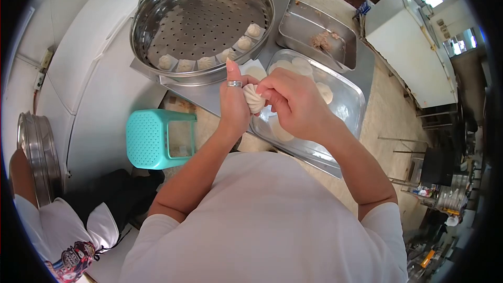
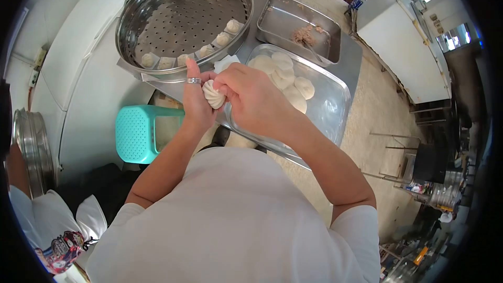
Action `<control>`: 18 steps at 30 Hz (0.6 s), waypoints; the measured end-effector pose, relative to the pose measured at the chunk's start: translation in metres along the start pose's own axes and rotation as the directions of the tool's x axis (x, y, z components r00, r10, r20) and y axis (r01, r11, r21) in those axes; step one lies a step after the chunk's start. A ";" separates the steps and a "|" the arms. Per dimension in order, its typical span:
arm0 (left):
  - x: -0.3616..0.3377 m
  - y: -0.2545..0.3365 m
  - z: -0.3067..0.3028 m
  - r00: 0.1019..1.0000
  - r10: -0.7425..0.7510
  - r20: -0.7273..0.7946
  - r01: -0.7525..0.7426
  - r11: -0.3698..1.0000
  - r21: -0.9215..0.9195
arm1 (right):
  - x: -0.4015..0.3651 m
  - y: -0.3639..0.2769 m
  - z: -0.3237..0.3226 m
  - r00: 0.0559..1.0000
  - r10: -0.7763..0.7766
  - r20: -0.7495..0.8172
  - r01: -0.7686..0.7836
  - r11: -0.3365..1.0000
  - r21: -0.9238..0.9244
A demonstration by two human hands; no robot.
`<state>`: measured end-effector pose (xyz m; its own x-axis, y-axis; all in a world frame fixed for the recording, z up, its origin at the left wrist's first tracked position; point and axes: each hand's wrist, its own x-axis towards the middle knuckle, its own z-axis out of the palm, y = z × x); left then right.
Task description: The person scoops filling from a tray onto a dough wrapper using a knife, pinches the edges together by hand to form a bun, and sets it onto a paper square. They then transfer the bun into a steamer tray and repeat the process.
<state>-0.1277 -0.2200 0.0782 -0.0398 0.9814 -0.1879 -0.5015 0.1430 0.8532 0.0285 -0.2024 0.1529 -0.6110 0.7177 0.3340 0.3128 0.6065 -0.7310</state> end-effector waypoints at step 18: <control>0.014 -0.016 0.021 0.992 -0.125 0.030 0.121 0.988 0.096 | -0.017 0.014 -0.022 0.966 0.234 -0.106 -0.234 0.972 0.019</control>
<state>-0.1022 -0.2060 0.0719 0.0491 0.9593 -0.2782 -0.4169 0.2728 0.8671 0.0587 -0.1984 0.1498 -0.4403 0.8719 0.2143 0.4331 0.4153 -0.8000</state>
